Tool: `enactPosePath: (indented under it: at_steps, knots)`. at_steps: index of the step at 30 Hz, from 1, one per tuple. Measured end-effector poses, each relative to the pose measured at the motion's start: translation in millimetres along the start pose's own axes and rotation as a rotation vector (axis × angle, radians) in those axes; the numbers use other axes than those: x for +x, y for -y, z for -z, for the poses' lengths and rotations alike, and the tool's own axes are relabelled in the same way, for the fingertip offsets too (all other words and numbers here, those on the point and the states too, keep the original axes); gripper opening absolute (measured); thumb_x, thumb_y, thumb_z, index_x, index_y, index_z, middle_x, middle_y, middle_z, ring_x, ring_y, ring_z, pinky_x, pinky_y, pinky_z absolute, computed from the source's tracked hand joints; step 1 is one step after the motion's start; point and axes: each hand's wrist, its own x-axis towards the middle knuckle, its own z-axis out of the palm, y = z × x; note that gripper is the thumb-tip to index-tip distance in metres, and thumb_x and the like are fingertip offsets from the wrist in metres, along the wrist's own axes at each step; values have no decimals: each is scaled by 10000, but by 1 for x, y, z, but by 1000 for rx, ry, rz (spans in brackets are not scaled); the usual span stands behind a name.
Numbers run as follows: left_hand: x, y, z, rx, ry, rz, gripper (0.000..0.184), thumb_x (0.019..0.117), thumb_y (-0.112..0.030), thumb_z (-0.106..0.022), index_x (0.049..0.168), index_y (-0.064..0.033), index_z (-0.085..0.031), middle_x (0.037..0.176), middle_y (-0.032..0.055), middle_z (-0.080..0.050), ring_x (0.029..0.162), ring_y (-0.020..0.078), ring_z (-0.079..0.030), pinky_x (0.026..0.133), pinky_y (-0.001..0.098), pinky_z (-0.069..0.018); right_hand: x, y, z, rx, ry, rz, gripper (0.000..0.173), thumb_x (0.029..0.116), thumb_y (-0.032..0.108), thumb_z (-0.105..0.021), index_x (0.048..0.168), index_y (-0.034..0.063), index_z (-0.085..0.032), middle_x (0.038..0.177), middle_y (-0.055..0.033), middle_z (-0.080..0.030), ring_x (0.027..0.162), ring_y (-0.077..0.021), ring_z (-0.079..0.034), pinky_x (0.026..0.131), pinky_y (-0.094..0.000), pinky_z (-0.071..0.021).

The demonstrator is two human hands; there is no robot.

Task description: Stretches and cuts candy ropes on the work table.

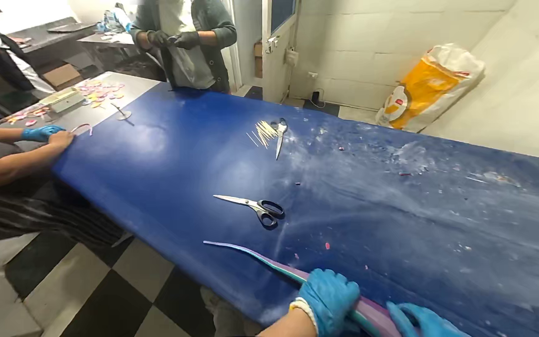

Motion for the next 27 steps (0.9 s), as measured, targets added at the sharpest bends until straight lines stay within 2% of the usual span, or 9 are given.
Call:
enactPosePath:
  at_steps: [1,2,3,5,8,12,16,21,27]
  knots:
    - [34,58,-92,50,-309,-160,464,941,-404,-694,1264,-73,-671,1165,169,-721,1096,374,-688,903,537,-575,5,30,-3,-3,-10,-9,759,991,749,-278,1217,182,-729,1217,-124,-737,1151,-345,-686,950,-632,-511]
    - [51,90,-129,62,-281,-163,480,950,-414,-694,1317,-110,-640,1207,143,-710,1134,367,-674,915,551,-573,11,59,-7,-1,-25,-34,773,973,769,-282,1182,184,-744,1184,-116,-748,1123,-342,-697,932,-621,-523]
    - [53,108,-136,87,-199,-138,476,976,-390,-671,1362,-118,-611,1248,138,-697,1175,366,-658,937,556,-563,19,84,-10,4,-40,-72,776,958,784,-293,1159,191,-751,1159,-108,-754,1100,-336,-704,918,-611,-531]
    - [40,126,-114,103,-36,-74,433,1008,-345,-638,1347,-76,-611,1244,174,-694,1176,391,-658,914,570,-567,31,117,-18,13,-80,-178,727,943,770,-347,1145,202,-754,1149,-104,-752,1093,-330,-702,927,-608,-521]
    - [16,147,-77,15,172,53,363,1027,-339,-608,1208,-30,-665,1192,209,-698,1122,419,-676,866,636,-571,31,125,-33,-2,-183,-264,702,956,743,-360,1160,197,-751,1153,-113,-751,1101,-344,-699,947,-626,-512]
    - [-10,187,-58,7,283,2,514,1060,-514,-483,1180,-46,-659,1123,190,-720,1060,395,-709,847,639,-574,31,117,-44,-49,-310,-291,664,974,688,-354,1137,190,-762,1143,-124,-755,1104,-362,-699,953,-623,-508]
    - [-38,230,-48,59,302,-63,605,1069,-585,-382,1192,-57,-648,1096,179,-724,1037,383,-717,840,623,-579,32,114,-55,-80,-369,-308,679,975,670,-305,1089,184,-765,1109,-123,-757,1085,-367,-703,924,-616,-523]
    - [-77,307,-29,157,264,-19,635,1071,-607,-327,1148,-71,-658,1044,171,-732,1007,377,-726,822,610,-581,31,117,-56,-121,-401,-358,642,999,630,-330,1034,170,-776,1058,-119,-760,1035,-346,-716,890,-594,-540]
    - [-140,412,3,326,265,202,628,1061,-608,-347,1113,-80,-683,1040,179,-737,1009,387,-725,823,614,-577,31,116,-62,-131,-493,-306,701,962,685,-301,1002,175,-780,993,-131,-752,953,-379,-716,810,-615,-539]
